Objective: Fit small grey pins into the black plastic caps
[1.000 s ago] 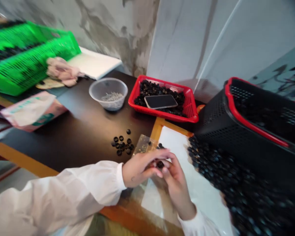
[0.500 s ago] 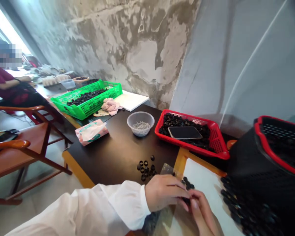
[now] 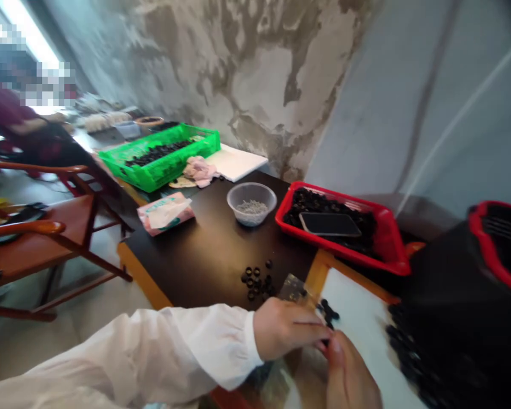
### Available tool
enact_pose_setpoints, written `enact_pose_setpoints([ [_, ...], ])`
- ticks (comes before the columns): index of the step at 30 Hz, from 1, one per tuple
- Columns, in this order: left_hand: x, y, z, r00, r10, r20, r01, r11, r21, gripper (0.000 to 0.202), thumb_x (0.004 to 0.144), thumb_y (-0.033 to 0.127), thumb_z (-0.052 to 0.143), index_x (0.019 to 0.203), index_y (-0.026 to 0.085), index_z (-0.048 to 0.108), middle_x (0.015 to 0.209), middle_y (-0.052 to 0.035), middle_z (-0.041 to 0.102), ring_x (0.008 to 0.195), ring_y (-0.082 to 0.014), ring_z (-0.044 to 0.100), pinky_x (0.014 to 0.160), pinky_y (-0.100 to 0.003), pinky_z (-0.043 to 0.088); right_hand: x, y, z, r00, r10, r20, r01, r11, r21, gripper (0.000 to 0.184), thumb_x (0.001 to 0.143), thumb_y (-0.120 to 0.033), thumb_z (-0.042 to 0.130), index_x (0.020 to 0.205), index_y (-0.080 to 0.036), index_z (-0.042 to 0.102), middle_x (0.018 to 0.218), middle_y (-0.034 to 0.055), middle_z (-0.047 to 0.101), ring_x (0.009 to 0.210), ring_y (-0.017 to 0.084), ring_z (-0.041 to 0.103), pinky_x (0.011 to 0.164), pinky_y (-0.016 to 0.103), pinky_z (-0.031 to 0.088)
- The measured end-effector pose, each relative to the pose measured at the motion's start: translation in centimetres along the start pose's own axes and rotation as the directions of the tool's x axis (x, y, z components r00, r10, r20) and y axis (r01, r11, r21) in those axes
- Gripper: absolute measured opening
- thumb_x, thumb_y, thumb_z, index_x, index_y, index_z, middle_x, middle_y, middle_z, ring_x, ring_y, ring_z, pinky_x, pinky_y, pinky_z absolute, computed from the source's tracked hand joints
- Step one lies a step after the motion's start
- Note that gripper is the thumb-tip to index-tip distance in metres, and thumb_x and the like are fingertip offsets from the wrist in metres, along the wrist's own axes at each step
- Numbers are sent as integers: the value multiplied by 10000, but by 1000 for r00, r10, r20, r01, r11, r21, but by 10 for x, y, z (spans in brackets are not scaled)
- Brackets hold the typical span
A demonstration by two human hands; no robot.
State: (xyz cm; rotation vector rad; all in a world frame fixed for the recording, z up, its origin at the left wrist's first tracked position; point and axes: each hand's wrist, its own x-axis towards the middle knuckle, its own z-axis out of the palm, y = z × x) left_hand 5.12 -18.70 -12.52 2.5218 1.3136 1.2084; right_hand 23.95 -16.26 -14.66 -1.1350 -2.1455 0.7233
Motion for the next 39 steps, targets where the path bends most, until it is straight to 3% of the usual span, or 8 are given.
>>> enact_pose_setpoints([
  [3, -4, 4, -4, 999, 19, -29, -19, 1000, -6, 216, 1005, 241, 562, 1101, 121, 714, 996, -92, 771, 862, -151, 754, 774, -208, 625, -3, -23, -3, 998, 59, -29, -60, 998, -22, 379, 1057, -413, 342, 827, -240, 588, 778, 74, 654, 719, 236, 631, 658, 347, 482],
  [5, -5, 1, -3, 998, -44, -51, 32, 975, -219, 200, 998, 235, 574, 1086, 136, 724, 975, -86, 766, 825, -135, 748, 759, -196, 625, -1, -33, -3, 995, 98, 25, -100, 986, 134, 389, 1072, -398, 289, 831, -244, 553, 812, 62, 634, 762, 221, 611, 682, 337, 471],
  [7, -4, -5, 0, 974, -149, -169, 77, 925, -373, 189, 921, 257, 690, 1053, 136, 749, 973, -98, 758, 839, -155, 752, 795, -221, 632, 1, -36, -1, 988, 138, 77, -156, 925, 348, 330, 1073, -425, 295, 949, -249, 545, 930, 60, 634, 877, 211, 612, 764, 330, 484],
  [11, -3, -11, 2, 975, -171, -142, 102, 911, -400, 257, 813, 220, 804, 1061, 167, 766, 938, -62, 751, 783, -133, 731, 741, -205, 614, 1, -32, -2, 962, 174, 209, -263, 792, 550, 337, 1050, -512, 362, 888, -249, 495, 844, 5, 512, 801, 180, 516, 744, 305, 431],
  [16, -3, -8, -3, 980, -169, -108, 110, 903, -416, 243, 813, 247, 803, 1045, 177, 775, 931, -63, 755, 798, -136, 728, 705, -194, 598, 5, -25, -8, 928, 139, 346, -357, 601, 715, 403, 943, -600, 566, 808, -232, 473, 752, -42, 418, 699, 140, 409, 682, 274, 371],
  [20, -3, -7, -1, 980, -169, -108, 103, 885, -453, 236, 837, 290, 780, 1049, 187, 782, 913, -66, 763, 795, -141, 729, 696, -199, 597, 9, -27, -11, 940, 246, 238, -334, 503, 797, 374, 762, -454, 833, 873, -242, 545, 794, -51, 505, 726, 134, 498, 686, 256, 430],
  [28, -2, -6, -2, 969, -182, -165, 106, 916, -388, 250, 801, 311, 809, 1011, 178, 778, 896, -52, 754, 769, -126, 715, 694, -197, 592, 9, -32, -19, 930, 341, 137, -329, 605, 725, 214, 721, -326, 857, 806, -234, 683, 829, -5, 698, 806, 171, 652, 798, 309, 555],
  [39, -1, -5, -5, 976, -59, -208, 17, 979, -201, 218, 876, 326, 737, 1033, 176, 752, 944, -41, 762, 813, -121, 737, 796, -205, 620, 9, -32, -19, 957, 273, 97, -260, 659, 706, 133, 812, -306, 784, 862, -230, 687, 867, 8, 713, 808, 164, 675, 768, 298, 577],
])
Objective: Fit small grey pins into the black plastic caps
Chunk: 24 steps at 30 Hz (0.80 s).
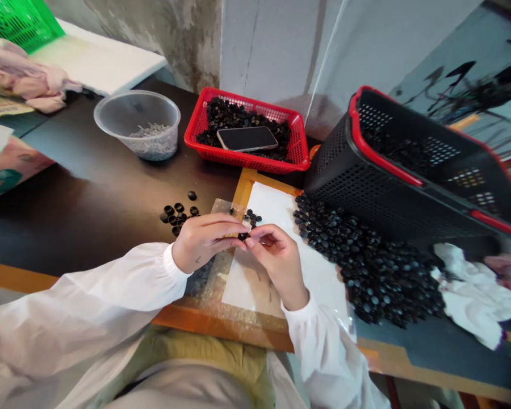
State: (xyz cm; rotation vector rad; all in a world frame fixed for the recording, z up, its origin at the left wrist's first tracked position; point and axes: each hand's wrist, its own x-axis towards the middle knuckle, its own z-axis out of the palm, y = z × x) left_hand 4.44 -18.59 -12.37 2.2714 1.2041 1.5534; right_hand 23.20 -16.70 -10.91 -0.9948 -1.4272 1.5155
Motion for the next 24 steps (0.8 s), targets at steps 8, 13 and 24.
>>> enact_pose_setpoints([
  [8, 0, -2, -1, 1000, -19, 4, 19, 1000, 12, 262, 837, 299, 772, 1059, 160, 754, 956, -58, 750, 813, -121, 732, 802, -206, 619, 2, 1, -3, 1000, -17, 1, 17, 998, -60, 152, 831, -344, 744, 876, -228, 657, 870, 19, 697, 816, 172, 668, 755, 301, 576],
  [13, 0, -2, -1, 1000, -1, 10, 1, 1000, 5, 265, 845, 314, 766, 1071, 177, 753, 940, -47, 755, 815, -124, 734, 796, -216, 624, 2, 2, -3, 999, -29, 38, 30, 998, -50, 126, 846, -326, 735, 889, -233, 662, 886, 23, 698, 836, 169, 664, 758, 296, 579],
  [24, -1, -1, -2, 1000, -5, 7, 5, 1000, 2, 266, 846, 334, 761, 1056, 172, 760, 945, -55, 756, 815, -123, 735, 803, -211, 618, 1, 2, -3, 999, -35, 31, 37, 998, -47, 137, 843, -333, 744, 888, -231, 663, 880, 16, 701, 828, 167, 664, 755, 293, 574],
])
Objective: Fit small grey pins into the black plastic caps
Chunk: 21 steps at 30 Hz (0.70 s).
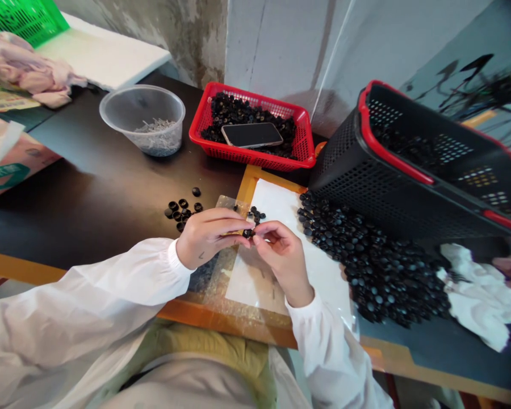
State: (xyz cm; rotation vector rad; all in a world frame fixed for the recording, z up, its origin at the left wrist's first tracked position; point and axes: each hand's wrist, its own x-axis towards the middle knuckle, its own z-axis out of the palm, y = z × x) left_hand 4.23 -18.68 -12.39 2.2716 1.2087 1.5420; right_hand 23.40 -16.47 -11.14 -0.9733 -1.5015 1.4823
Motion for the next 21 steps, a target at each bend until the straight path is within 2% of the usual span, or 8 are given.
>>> enact_pose_setpoints([
  [10, -3, 1, 2, 993, -121, -10, 119, 986, -114, 258, 827, 332, 784, 1048, 198, 786, 930, -52, 780, 785, -125, 734, 740, -202, 609, 0, 1, 0, 999, 54, 6, -54, 998, 34, 181, 822, -389, 773, 886, -240, 693, 918, 20, 720, 867, 181, 672, 831, 327, 572],
  [16, -5, 0, 8, 960, -276, 35, 271, 897, -349, 253, 830, 402, 768, 960, 192, 819, 845, -73, 775, 725, -136, 716, 656, -210, 597, 1, 4, 2, 992, 124, -3, -122, 981, 150, 250, 733, -407, 852, 801, -239, 680, 815, -13, 673, 804, 168, 637, 808, 310, 553],
  [21, -9, -3, 13, 936, -351, 15, 328, 858, -394, 287, 768, 414, 825, 980, 221, 827, 860, -50, 715, 652, -97, 640, 556, -183, 550, 1, 1, 7, 984, 177, 26, -177, 949, 260, 316, 707, -447, 868, 796, -237, 650, 786, -28, 627, 742, 149, 608, 776, 305, 568],
])
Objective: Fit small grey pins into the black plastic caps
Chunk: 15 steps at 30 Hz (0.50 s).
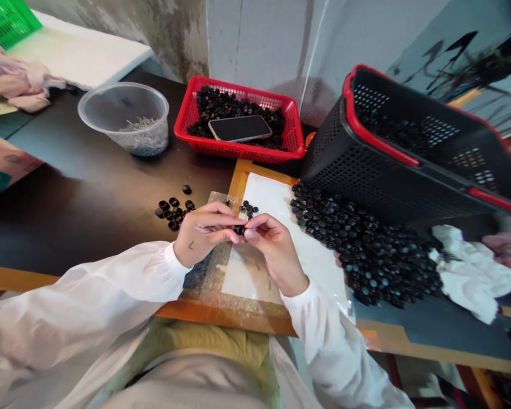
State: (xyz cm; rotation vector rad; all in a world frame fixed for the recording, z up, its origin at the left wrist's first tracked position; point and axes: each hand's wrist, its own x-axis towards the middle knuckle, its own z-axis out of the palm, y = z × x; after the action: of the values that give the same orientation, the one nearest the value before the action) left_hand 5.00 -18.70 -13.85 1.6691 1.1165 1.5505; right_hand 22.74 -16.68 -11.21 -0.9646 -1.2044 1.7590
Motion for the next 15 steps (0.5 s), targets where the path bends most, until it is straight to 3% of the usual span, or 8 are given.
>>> enact_pose_setpoints([
  [7, -1, -6, -2, 1000, -1, 10, 1, 998, 59, 246, 809, 364, 805, 1033, 263, 819, 849, -39, 684, 739, -114, 626, 653, -215, 546, -2, 2, 3, 999, 46, 30, -49, 992, 120, 330, 744, -411, 849, 884, -250, 597, 903, -33, 592, 796, 127, 624, 754, 274, 601],
  [15, 2, -3, -1, 1000, 5, -19, -4, 999, 45, 231, 782, 323, 833, 1003, 257, 824, 866, -47, 759, 747, -120, 690, 624, -191, 545, -4, -1, 5, 1000, -13, -6, 13, 999, 40, 256, 791, -404, 818, 869, -223, 656, 838, -24, 667, 749, 123, 675, 781, 274, 602],
])
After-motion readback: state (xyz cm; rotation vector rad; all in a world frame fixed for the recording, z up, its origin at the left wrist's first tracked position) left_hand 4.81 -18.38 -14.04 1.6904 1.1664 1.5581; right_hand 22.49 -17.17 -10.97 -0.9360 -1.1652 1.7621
